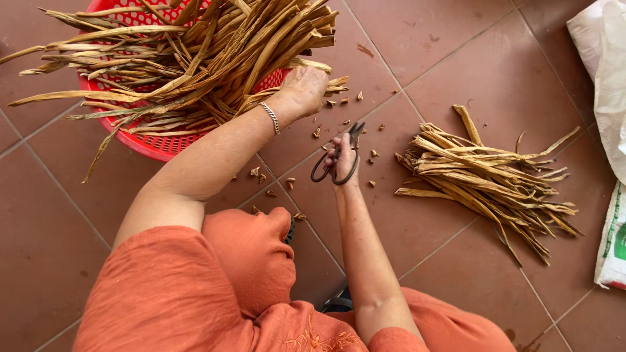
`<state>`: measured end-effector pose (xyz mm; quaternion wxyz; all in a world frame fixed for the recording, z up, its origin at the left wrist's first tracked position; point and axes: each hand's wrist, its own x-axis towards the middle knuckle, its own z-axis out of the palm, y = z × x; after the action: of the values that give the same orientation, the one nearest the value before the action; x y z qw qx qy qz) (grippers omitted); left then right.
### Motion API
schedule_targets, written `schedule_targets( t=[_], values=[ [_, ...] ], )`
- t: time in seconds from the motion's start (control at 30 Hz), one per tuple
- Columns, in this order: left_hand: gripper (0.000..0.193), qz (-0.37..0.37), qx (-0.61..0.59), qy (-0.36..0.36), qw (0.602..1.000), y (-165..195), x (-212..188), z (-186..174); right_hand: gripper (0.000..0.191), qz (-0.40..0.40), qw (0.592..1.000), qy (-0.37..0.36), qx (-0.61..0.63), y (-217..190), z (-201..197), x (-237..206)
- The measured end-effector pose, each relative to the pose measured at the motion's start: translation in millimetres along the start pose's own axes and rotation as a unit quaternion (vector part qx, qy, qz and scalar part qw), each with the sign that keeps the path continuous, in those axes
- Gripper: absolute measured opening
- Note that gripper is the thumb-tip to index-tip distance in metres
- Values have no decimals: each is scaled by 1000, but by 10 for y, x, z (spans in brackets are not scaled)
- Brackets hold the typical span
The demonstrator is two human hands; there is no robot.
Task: The person sits on a tiled floor and uses scissors to trim the ends of dried plant stems. Trimmed pieces fall onto the floor, and the person occasionally gathers them. The stems are taken from a red basket and placed back after trimming.
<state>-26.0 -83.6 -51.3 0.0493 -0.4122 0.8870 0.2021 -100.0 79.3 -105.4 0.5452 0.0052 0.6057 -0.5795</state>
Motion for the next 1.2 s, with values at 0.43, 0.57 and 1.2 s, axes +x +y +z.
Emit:
schedule_targets(
  t=[0.43, 0.57, 1.2],
  values=[
    [19, -108, -136, -89, 981, 178, -62, 20, 67, -80, 988, -67, -118, -101, -206, -109],
    [26, -66, -386, -36, 919, 125, -211, -1, 69, -169, 968, -114, -146, -79, -209, -67],
    [14, -26, -592, -41, 805, -66, -252, 223, 79, -295, 902, -66, -310, 103, 23, -65]
  ],
)
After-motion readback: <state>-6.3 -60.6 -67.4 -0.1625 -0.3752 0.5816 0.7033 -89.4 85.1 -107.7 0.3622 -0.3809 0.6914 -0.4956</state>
